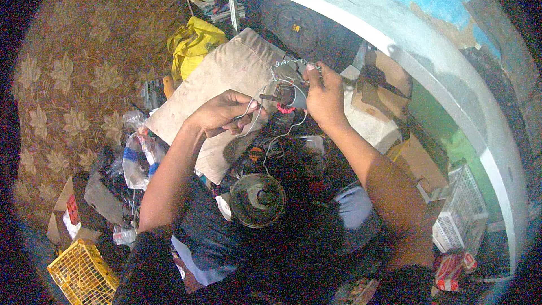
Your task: The person sits cross-legged on the floor and uses a soldering iron to work on a small electronic component with wires. They repeatedly heat the connection point and adjust the wires, focusing on a specific joint on the device.
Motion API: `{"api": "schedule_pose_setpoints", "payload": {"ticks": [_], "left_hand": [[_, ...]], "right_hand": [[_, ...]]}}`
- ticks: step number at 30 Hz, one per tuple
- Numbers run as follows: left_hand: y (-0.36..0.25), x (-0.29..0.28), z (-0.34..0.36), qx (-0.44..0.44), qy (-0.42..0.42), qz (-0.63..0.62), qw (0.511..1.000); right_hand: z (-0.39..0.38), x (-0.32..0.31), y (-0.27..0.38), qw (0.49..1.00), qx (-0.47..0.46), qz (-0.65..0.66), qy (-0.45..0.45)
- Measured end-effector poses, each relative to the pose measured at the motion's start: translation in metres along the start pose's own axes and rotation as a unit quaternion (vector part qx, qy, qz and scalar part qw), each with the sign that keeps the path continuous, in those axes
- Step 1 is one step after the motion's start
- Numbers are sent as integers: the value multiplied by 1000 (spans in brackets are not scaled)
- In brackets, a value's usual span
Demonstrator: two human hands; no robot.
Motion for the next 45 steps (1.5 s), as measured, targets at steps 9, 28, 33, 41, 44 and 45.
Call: {"api": "schedule_pose_setpoints", "payload": {"ticks": [9,28,33,41,44,45], "left_hand": [[-5,-7,9,105,-47,28,993],[-1,-194,-70,-241,-283,538,756],[-65,-92,-33,183,-255,609,729],[-30,2,13,202,-105,78,971],[-25,-1,14,173,-93,127,972],[-26,-2,15,173,-77,166,968]], "right_hand": [[-14,18,14,994,30,38,102],[-12,-1,17,981,66,159,85],[-15,9,11,988,92,89,89],[-26,23,13,976,138,110,131],[-26,27,9,971,136,125,149],[-25,27,9,970,132,131,154]]}}
Point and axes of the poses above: each hand's wrist, its own z-axis towards the middle knuckle, its own x-axis out of the palm, y = z × x, the point moved 9 cm from there along z, towards the middle knuckle, and after that the axes turned 14 degrees about x, right-handed, at the moved point
